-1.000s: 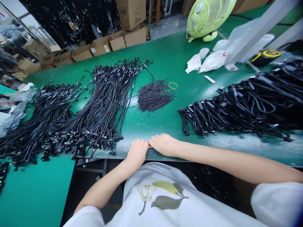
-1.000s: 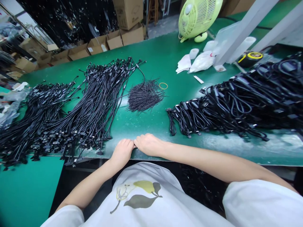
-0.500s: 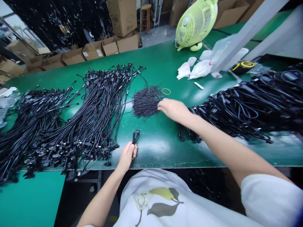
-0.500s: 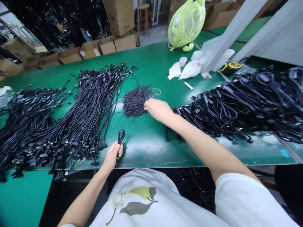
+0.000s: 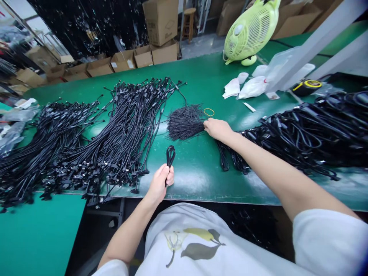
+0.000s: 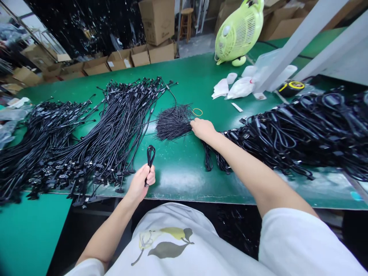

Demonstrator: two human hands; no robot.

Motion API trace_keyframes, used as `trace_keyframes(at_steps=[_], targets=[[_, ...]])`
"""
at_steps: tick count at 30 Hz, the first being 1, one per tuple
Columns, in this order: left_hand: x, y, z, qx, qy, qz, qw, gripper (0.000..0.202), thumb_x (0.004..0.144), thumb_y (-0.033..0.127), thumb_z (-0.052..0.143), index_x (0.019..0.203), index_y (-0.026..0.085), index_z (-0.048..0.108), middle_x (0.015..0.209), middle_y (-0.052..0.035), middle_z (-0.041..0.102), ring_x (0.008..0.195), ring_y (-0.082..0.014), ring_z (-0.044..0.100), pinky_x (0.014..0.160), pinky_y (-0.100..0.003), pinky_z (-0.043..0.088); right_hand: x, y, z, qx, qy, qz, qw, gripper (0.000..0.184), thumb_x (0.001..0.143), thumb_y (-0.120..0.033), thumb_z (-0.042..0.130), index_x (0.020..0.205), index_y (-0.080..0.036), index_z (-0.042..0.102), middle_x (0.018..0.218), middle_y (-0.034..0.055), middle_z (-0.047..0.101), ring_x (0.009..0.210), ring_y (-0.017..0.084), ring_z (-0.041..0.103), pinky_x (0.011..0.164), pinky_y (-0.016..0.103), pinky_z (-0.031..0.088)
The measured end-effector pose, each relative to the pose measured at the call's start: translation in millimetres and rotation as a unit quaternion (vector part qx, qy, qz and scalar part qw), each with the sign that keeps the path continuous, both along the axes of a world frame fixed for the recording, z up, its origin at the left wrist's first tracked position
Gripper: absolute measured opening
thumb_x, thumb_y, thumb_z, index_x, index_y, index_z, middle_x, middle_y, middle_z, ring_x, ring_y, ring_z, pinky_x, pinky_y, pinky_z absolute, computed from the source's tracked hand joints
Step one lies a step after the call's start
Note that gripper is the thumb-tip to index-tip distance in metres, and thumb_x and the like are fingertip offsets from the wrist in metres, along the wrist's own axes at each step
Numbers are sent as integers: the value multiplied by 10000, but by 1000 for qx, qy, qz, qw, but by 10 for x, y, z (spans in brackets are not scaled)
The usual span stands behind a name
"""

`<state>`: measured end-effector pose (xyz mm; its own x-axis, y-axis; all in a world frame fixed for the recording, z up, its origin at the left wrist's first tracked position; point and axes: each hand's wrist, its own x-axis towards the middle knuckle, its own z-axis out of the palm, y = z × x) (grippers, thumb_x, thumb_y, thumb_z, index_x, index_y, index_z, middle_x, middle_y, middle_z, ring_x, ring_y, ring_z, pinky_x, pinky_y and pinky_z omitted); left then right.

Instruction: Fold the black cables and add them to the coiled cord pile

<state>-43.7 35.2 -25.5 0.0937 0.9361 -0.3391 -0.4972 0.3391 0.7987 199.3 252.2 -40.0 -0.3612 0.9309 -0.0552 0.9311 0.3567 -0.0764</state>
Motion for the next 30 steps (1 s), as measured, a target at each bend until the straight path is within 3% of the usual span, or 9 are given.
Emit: trace_keyframes(at_steps=[4,8,11,13,15,19,23,26,30], targets=[[-10,-80,25,3,-1,14,1000,397,759,478,722,766,131,530,561,70,371,462,-29,287,460,-180,216,24,-163,199,23,-40,-35,998,272,912,-125,368,1031,-35,596,1034,243,601,899,264,586,670,308,337],[54,-135,51,14,-14,-7,1000,398,790,456,701,978,123,589,568,75,366,462,-37,284,465,-182,210,-42,-713,440,69,4,-88,994,275,929,-188,350,1011,-85,591,915,189,640,781,239,597,631,298,336],[164,-129,81,24,-28,-27,999,519,805,452,687,1207,164,531,572,84,366,460,-47,277,470,-182,215,-225,-1276,433,-14,204,19,979,200,901,-268,442,896,-164,612,822,79,656,710,181,580,625,268,377],[230,-107,88,33,-17,-36,999,554,801,467,681,1239,163,528,571,84,369,458,-51,268,468,-188,219,-365,-1607,355,-99,321,98,937,176,888,-281,467,868,-193,618,767,23,649,657,146,561,606,246,398],[270,-87,80,48,19,-39,998,526,810,483,657,1203,145,571,584,71,392,463,-56,271,466,-199,221,-474,-1836,283,-102,361,132,917,183,902,-270,456,890,-199,624,758,8,642,627,130,540,594,240,400],[267,-80,48,119,189,-13,975,410,865,427,582,1182,173,638,685,10,530,537,-95,379,515,-220,304,-563,-1956,287,107,241,213,941,269,952,-206,389,859,-168,638,746,58,616,685,157,526,654,287,379],[189,-85,30,172,326,-13,930,339,854,335,584,1162,232,683,730,-15,593,706,-166,504,636,-246,387,-576,-1836,405,279,111,397,867,318,947,-103,328,958,-129,644,1031,132,642,956,210,547,773,336,395],[111,-87,8,138,319,-67,935,363,858,341,559,1170,199,679,586,24,500,590,-138,438,582,-238,348,-586,-1763,481,296,41,478,826,295,953,-111,338,966,-130,633,999,125,627,958,219,537,784,351,404],[52,-102,-27,80,227,-87,967,495,833,440,578,1190,105,647,541,56,406,501,-85,330,508,-217,259,-626,-1772,547,266,11,520,811,298,945,-96,340,963,-124,636,857,105,604,788,201,517,702,350,393]])
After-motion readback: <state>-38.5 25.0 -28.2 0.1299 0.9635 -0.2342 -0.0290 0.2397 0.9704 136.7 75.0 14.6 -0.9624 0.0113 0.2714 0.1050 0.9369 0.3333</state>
